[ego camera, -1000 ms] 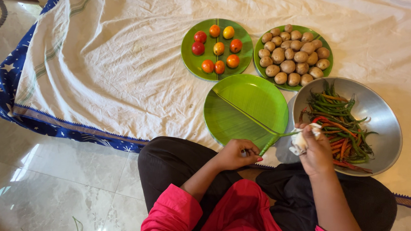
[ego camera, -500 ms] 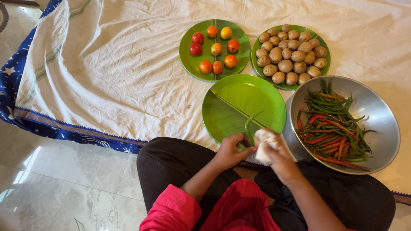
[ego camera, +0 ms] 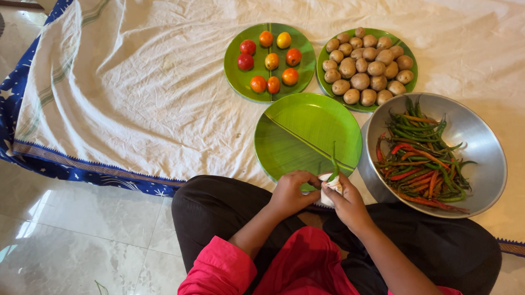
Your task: The person sits on the floor and wipes small potatoes and green chilies with a white cloth, handling them one at a time and placing them back on their respective plates.
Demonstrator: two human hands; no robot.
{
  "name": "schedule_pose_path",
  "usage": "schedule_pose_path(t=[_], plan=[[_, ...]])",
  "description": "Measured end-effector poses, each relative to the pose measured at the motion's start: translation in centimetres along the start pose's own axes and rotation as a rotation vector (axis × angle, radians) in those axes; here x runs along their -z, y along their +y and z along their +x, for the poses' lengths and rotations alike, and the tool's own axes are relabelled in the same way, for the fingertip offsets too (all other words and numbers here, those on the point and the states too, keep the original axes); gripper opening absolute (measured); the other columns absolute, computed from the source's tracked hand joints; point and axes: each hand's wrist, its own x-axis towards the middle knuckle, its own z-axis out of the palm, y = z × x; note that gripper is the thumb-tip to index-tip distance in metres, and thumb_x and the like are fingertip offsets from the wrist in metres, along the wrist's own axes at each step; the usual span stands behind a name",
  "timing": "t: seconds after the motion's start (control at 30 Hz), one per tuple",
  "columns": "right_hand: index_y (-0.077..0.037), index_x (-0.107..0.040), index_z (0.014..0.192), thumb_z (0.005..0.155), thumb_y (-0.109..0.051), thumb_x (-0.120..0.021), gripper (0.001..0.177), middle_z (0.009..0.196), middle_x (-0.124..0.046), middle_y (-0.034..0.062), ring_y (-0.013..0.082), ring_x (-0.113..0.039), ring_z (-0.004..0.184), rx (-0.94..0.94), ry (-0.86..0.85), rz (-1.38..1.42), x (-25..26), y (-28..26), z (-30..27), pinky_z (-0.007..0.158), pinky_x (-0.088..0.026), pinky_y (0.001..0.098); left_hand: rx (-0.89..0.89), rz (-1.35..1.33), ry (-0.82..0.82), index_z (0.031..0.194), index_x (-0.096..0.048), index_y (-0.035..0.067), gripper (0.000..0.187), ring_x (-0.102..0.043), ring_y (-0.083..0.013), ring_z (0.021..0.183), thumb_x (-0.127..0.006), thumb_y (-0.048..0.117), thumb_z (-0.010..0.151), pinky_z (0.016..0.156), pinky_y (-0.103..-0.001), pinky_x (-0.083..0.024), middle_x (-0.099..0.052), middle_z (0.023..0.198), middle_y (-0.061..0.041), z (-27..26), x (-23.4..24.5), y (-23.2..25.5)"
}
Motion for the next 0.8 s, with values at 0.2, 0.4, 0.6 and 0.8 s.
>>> schedule_pose_path(t=[0.2, 0.4, 0.6, 0.8], plan=[[-0.006, -0.066, 0.122, 0.100, -0.021, -0.063, 0.027, 0.101, -0.068, 0.0032, 0.0110, -0.064, 0.087, -0.109, 0.008, 0.168, 0.6, -0.8, 0.0, 0.076, -0.052, 0.0280, 0.108, 0.006, -0.099, 0.088, -0.071, 0.008, 0.021, -0.069, -0.0267, 0.083, -0.085, 0.017, 0.075, 0.077, -0.037, -0.055, -0.073, 0.083, -0.006, 1.1, 1.2, 0.7], [-0.007, -0.067, 0.118, 0.100, -0.021, -0.064, 0.023, 0.102, -0.066, 0.0021, 0.0103, -0.061, 0.087, -0.077, 0.022, 0.180, 1.3, -2.4, 0.1, 0.075, -0.051, 0.0270, 0.021, 0.243, -0.061, 0.085, -0.070, 0.012, 0.020, -0.063, -0.0284, 0.084, -0.086, 0.019, 0.075, 0.077, -0.040, -0.050, -0.073, 0.079, -0.001, 1.7, 3.2, 1.4], [-0.008, -0.068, 0.118, 0.098, -0.020, -0.063, 0.024, 0.103, -0.067, 0.0012, 0.0101, -0.061, 0.090, -0.083, 0.031, 0.150, 1.3, -3.5, 0.0, 0.078, -0.051, 0.0271, 0.048, 0.323, 0.047, 0.085, -0.070, 0.013, 0.016, -0.060, -0.0287, 0.083, -0.083, 0.016, 0.076, 0.075, -0.040, -0.048, -0.073, 0.082, 0.000, 2.0, 4.3, 1.4], [-0.007, -0.069, 0.117, 0.099, -0.022, -0.065, 0.024, 0.099, -0.066, 0.0016, 0.0099, -0.059, 0.086, -0.070, 0.010, 0.125, 1.4, -2.9, 0.1, 0.074, -0.049, 0.0266, 0.021, 0.414, 0.136, 0.088, -0.071, 0.013, 0.015, -0.059, -0.0289, 0.084, -0.079, 0.009, 0.077, 0.075, -0.039, -0.048, -0.072, 0.084, -0.001, 2.3, 5.2, 1.0]])
